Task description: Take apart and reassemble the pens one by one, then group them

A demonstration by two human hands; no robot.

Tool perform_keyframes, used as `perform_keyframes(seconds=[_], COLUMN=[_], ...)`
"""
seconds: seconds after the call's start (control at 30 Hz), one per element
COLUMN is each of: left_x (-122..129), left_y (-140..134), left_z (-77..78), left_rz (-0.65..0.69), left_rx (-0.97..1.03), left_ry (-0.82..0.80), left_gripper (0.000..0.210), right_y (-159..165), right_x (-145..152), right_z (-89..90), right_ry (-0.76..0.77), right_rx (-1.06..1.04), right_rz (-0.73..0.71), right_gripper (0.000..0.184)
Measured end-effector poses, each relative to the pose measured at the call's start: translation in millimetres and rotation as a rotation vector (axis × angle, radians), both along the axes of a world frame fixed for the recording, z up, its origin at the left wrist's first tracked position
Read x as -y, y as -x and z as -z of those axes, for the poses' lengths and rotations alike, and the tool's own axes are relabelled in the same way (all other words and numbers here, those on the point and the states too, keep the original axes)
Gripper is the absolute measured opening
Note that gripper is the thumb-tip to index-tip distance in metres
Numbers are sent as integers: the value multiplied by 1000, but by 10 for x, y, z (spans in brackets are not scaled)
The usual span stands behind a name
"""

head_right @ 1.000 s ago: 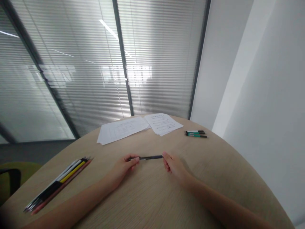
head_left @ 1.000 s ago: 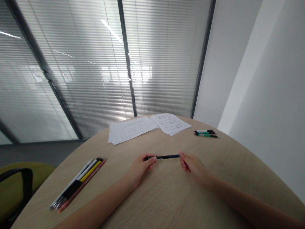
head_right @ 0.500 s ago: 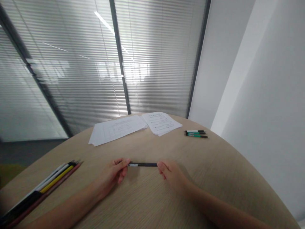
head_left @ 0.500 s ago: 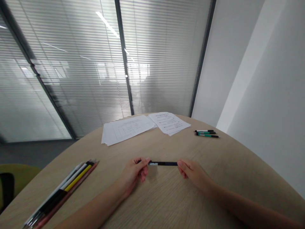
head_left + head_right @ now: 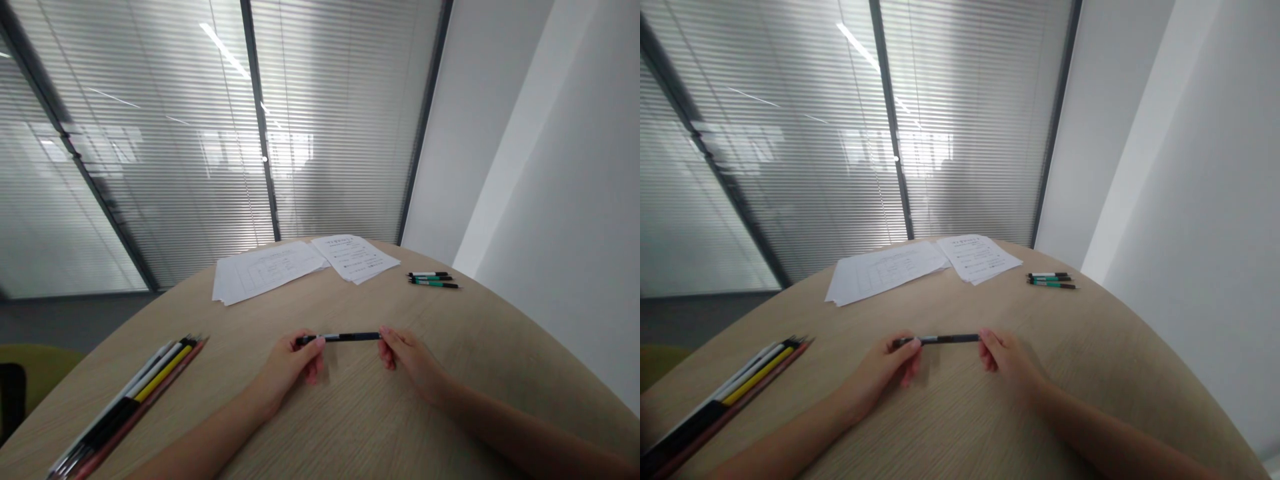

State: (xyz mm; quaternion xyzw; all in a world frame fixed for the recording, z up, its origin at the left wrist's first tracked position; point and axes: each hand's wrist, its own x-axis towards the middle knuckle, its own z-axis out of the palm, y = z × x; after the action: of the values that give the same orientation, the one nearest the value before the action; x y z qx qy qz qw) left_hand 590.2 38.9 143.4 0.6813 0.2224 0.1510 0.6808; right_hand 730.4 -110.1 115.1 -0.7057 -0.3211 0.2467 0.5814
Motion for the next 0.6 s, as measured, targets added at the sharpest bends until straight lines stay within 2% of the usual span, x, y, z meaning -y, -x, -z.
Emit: perform_keyframes(seconds=[0.37, 0.6], left_x=[8, -36], left_y=[-6, -28], left_z=[-13, 20], left_rz=[2, -14], left_rx=[51, 90], left_ry=[103, 161], left_gripper=[28, 30], right_y=[-19, -20], right_x=[-14, -133], right_z=[16, 41], right_ry=[3, 22], right_rx=[-31, -25], right_rz=[-10, 50], right_gripper=[47, 43])
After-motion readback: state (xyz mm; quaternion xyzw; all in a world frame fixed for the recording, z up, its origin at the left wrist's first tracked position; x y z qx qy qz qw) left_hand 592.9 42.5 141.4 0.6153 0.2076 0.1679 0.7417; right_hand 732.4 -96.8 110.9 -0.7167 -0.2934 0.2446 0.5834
